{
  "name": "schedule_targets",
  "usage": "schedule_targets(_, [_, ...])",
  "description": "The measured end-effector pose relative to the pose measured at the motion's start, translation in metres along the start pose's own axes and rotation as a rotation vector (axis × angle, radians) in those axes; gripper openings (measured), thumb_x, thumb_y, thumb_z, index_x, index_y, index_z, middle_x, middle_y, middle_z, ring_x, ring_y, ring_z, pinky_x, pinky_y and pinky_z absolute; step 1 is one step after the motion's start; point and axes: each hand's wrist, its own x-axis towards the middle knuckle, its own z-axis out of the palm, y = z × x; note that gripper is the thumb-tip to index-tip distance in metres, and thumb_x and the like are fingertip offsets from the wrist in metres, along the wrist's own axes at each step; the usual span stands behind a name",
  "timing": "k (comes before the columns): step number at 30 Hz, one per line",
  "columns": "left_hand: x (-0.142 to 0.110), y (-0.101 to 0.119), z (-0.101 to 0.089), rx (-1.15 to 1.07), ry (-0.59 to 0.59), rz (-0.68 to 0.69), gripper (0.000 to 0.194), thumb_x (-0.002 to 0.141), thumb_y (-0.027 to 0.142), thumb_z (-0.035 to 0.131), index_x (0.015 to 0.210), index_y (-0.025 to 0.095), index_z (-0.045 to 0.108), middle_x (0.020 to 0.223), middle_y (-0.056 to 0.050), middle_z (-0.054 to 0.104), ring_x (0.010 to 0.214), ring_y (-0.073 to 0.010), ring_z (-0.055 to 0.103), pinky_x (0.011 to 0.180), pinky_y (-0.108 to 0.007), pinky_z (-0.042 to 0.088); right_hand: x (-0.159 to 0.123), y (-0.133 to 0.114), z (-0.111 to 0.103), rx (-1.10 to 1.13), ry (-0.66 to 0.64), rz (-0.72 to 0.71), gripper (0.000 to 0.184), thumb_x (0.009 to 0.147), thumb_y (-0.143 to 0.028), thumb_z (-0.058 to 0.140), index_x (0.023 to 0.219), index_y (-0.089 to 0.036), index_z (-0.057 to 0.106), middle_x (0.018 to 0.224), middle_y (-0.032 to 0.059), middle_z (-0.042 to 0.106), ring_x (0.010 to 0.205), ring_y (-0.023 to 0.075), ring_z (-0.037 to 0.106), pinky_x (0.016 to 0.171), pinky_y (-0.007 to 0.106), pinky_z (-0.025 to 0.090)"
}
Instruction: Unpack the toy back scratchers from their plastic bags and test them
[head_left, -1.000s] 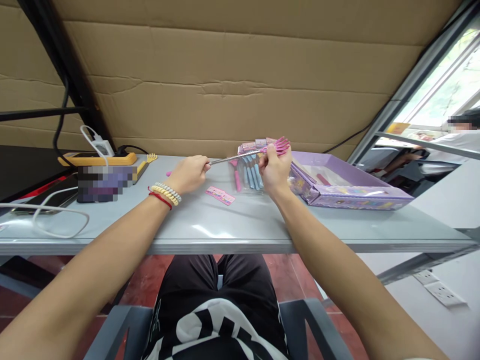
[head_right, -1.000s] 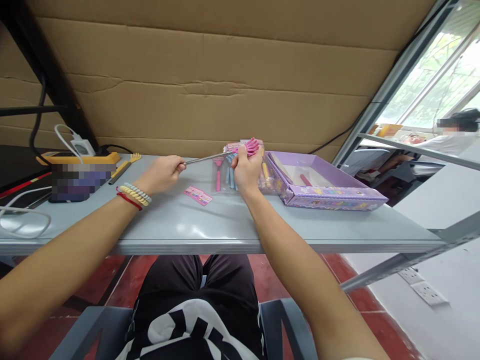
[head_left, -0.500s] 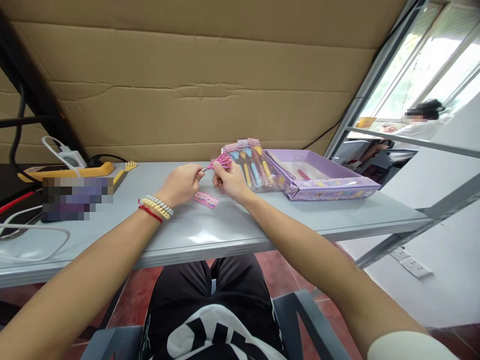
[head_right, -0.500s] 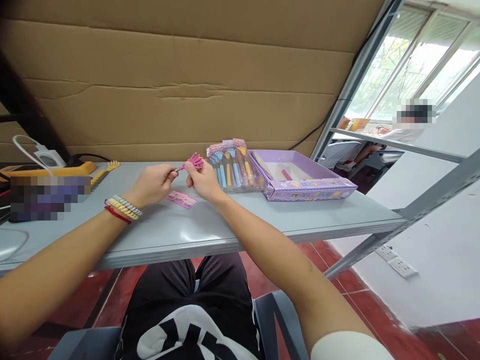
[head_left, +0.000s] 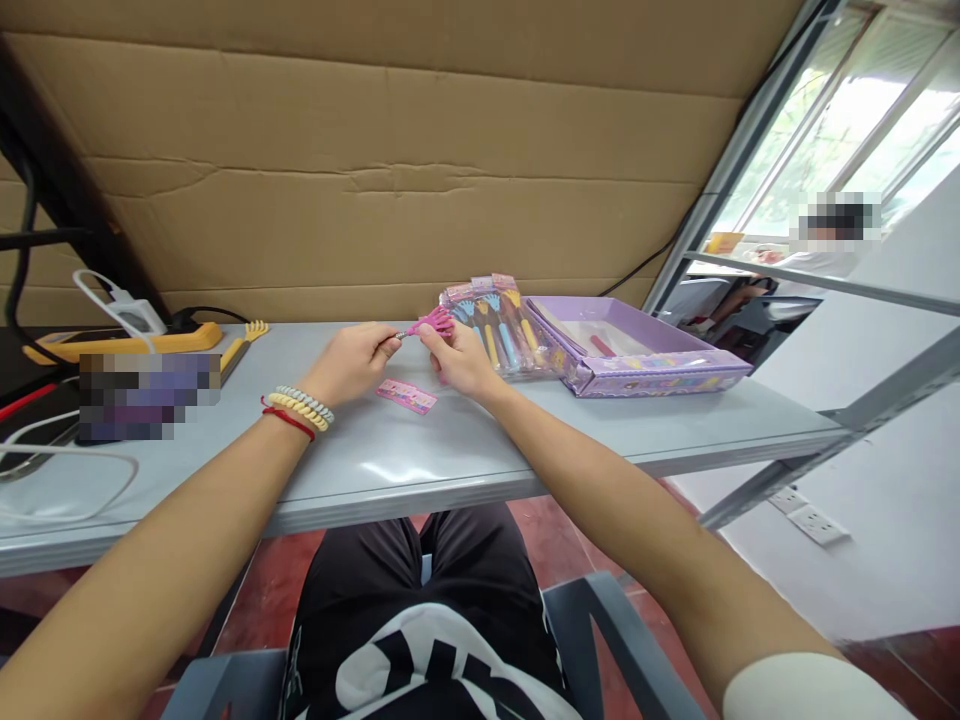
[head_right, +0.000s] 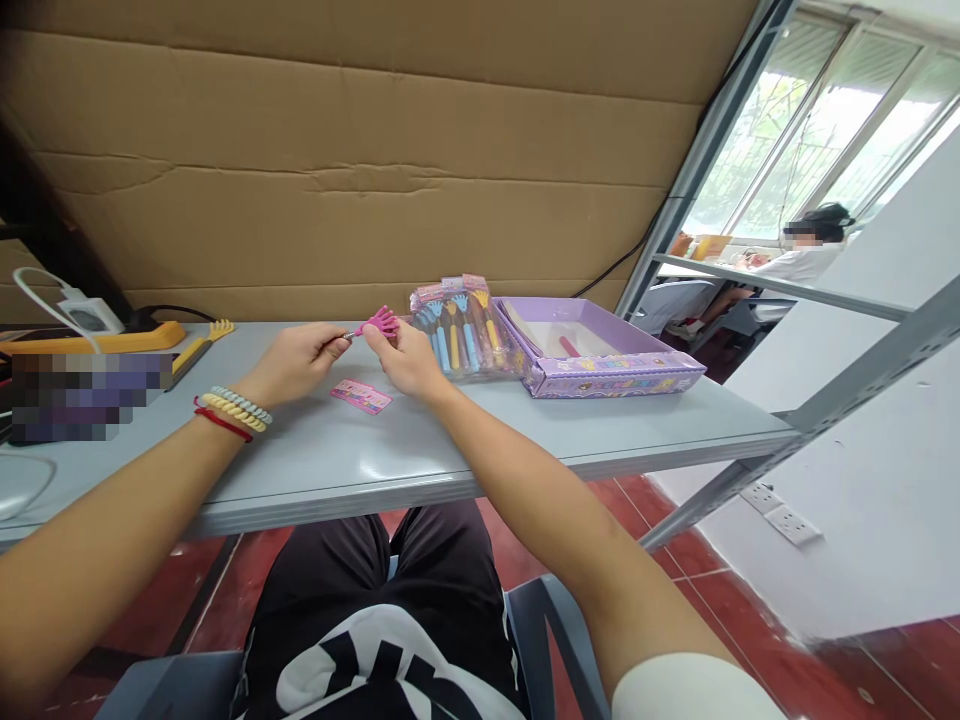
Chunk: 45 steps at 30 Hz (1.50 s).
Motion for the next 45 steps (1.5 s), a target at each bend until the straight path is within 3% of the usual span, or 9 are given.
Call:
schedule_targets(9, [-0.002, 0.0, 0.001, 0.0, -0.034, -0.023, 0.034, 0.092, 0.041, 0.035, 0.08, 0.021, 0.06, 0.067, -0.002, 0.06, 0.061, -0.0164, 0.053, 0.058, -0.028, 0.035, 0.007, 0.002, -0.004, 0.208, 0.073, 0.07, 0.05, 0.073, -0.068, 0.059, 0.081, -0.019, 0.053, 0.044, -0.0087, 0.044, 0.036, 0.0063, 0.037, 0.035, 0.02, 0.027])
schedule_targets(13, [-0.002, -0.001, 0.002, 0.026, -0.026, -0.004, 0.033, 0.092, 0.041, 0.036, 0.083, 0.021, 0.061, 0.069, -0.003, 0.062, 0.064, -0.0175, 0.055, 0.059, -0.028, 0.035, 0.008, 0.003, -0.005, 0.285, 0.003, 0.121, 0.047, 0.07, -0.064, 0.065, 0.079, -0.019, 0.053, 0.044, -0.0094, 0.046, 0.03, 0.0051, 0.034, 0.028, 0.02, 0.021])
schedule_targets(20, [-0.002, 0.0, 0.002, 0.034, -0.024, -0.02, 0.034, 0.092, 0.042, 0.038, 0.093, 0.02, 0.064, 0.07, -0.003, 0.065, 0.066, -0.018, 0.058, 0.06, -0.028, 0.036, 0.006, 0.001, -0.008, 0.432, -0.11, 0.153, 0.045, 0.065, -0.053, 0.075, 0.088, -0.019, 0.055, 0.057, -0.0079, 0.058, 0.032, 0.0049, 0.041, 0.026, 0.019, 0.028])
schedule_targets(25, [-0.002, 0.002, -0.002, 0.031, -0.019, -0.043, 0.034, 0.092, 0.042, 0.038, 0.095, 0.02, 0.064, 0.073, -0.003, 0.066, 0.067, -0.0179, 0.058, 0.059, -0.028, 0.035, 0.009, 0.004, -0.011, 0.493, -0.159, 0.183, 0.047, 0.069, -0.056, 0.072, 0.092, -0.016, 0.058, 0.064, -0.0046, 0.063, 0.033, 0.0054, 0.045, 0.025, 0.02, 0.029])
schedule_targets(31, [-0.002, 0.004, -0.005, 0.049, -0.069, -0.062, 0.036, 0.092, 0.043, 0.036, 0.083, 0.021, 0.063, 0.071, -0.003, 0.065, 0.066, -0.0176, 0.058, 0.057, -0.029, 0.033, 0.011, 0.006, -0.012, 0.471, -0.141, 0.194, 0.048, 0.071, -0.059, 0.068, 0.092, -0.016, 0.061, 0.064, -0.0033, 0.064, 0.033, 0.0049, 0.045, 0.026, 0.02, 0.03])
schedule_targets(35, [-0.002, 0.006, -0.008, 0.125, -0.086, -0.076, 0.037, 0.093, 0.043, 0.034, 0.08, 0.022, 0.061, 0.073, -0.003, 0.067, 0.068, -0.0189, 0.06, 0.056, -0.029, 0.031, 0.012, 0.005, -0.012, 0.416, -0.095, 0.151, 0.05, 0.068, -0.062, 0.069, 0.081, -0.014, 0.062, 0.06, -0.0021, 0.063, 0.033, 0.0049, 0.042, 0.026, 0.02, 0.029])
schedule_targets(45, [-0.002, 0.009, -0.022, 0.397, -0.125, -0.059, 0.045, 0.094, 0.051, 0.026, 0.09, 0.021, 0.06, 0.082, -0.007, 0.069, 0.077, -0.025, 0.065, 0.058, -0.031, 0.031, 0.014, -0.009, -0.025, 0.202, -0.133, -0.019, 0.048, 0.072, -0.061, 0.066, 0.077, -0.014, 0.063, 0.06, -0.0005, 0.061, 0.038, 0.0036, 0.04, 0.034, 0.019, 0.029])
